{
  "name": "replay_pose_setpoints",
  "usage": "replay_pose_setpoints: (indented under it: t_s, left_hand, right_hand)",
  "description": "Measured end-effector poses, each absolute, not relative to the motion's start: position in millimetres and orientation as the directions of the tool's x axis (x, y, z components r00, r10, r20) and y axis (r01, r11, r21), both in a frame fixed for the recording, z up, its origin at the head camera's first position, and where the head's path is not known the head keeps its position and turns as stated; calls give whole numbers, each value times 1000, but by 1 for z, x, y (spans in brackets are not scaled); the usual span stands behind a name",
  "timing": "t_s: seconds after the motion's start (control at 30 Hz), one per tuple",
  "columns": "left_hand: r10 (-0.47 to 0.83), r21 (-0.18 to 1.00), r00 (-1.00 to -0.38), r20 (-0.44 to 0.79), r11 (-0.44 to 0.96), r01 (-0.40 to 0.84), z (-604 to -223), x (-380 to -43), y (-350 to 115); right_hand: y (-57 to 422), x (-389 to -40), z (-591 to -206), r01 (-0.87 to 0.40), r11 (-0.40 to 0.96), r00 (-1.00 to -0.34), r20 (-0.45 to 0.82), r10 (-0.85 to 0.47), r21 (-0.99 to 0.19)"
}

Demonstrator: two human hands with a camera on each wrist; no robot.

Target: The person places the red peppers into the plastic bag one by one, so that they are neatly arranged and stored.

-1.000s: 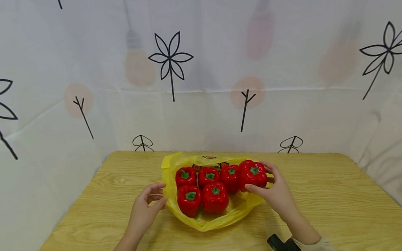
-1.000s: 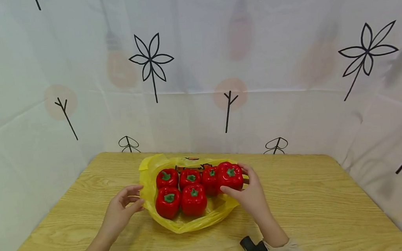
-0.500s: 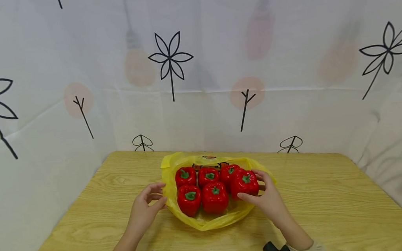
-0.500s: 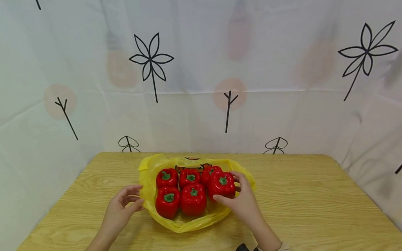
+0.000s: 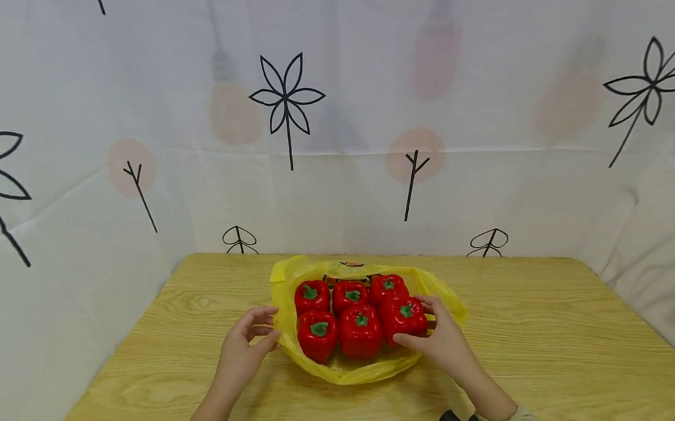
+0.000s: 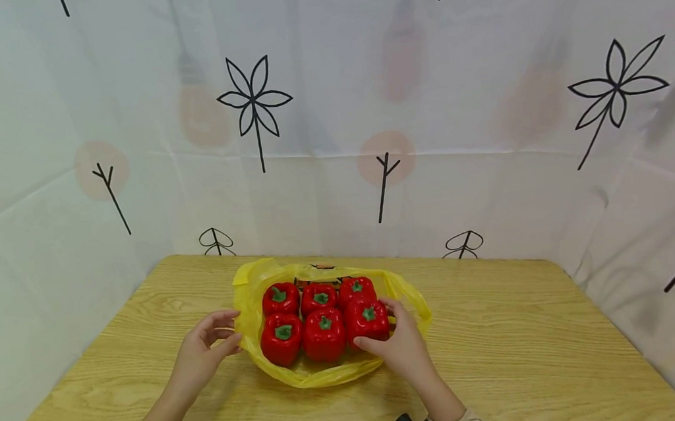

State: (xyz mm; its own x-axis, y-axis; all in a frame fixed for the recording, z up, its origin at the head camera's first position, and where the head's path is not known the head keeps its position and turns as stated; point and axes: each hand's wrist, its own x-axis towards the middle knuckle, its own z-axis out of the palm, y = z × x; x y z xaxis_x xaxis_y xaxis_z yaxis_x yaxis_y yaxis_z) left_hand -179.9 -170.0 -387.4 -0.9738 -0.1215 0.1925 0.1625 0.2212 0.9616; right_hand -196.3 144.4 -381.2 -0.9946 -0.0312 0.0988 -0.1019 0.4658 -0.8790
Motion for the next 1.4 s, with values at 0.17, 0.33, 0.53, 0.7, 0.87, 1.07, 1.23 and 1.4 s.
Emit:
replay_pose_setpoints:
  t_s: [0.17, 0.33, 0.53, 0.7, 0.87, 1.07, 1.23, 1.4]
  left_hand:
    - [-120, 959, -971, 205, 224, 174, -387, -180, -170]
    - [-113, 960, -974, 196, 225, 167, -388, -181, -170]
    - [-113, 956, -970, 215, 227, 186, -388, -180, -170]
    - [-106, 948, -963, 248, 231, 219, -387, -178, -169]
    - [-112, 960, -972, 206, 215, 179, -386, -178, -170]
    - [-117, 962, -975, 187, 224, 157, -386, -179, -170]
    - [-116, 964, -976, 185, 214, 157, -386, -179, -170]
    - [-110, 964, -975, 191, 207, 166, -387, -179, -170]
  right_hand:
    - [144, -199, -386, -92, 496, -995, 91, -27, -864]
    - [141, -200, -390, -97, 526, -995, 95, -31, -845]
    - [137, -198, -389, -108, 558, -994, 103, -41, -823]
    - [139, -197, -385, -98, 556, -995, 88, -45, -826]
    - [143, -197, -379, -108, 554, -994, 95, -53, -826]
    - [147, -194, -368, -122, 561, -992, 113, -50, -819]
    - [151, -193, -361, -130, 529, -991, 125, -46, -839]
    - [157, -190, -353, -144, 506, -989, 144, -39, -851]
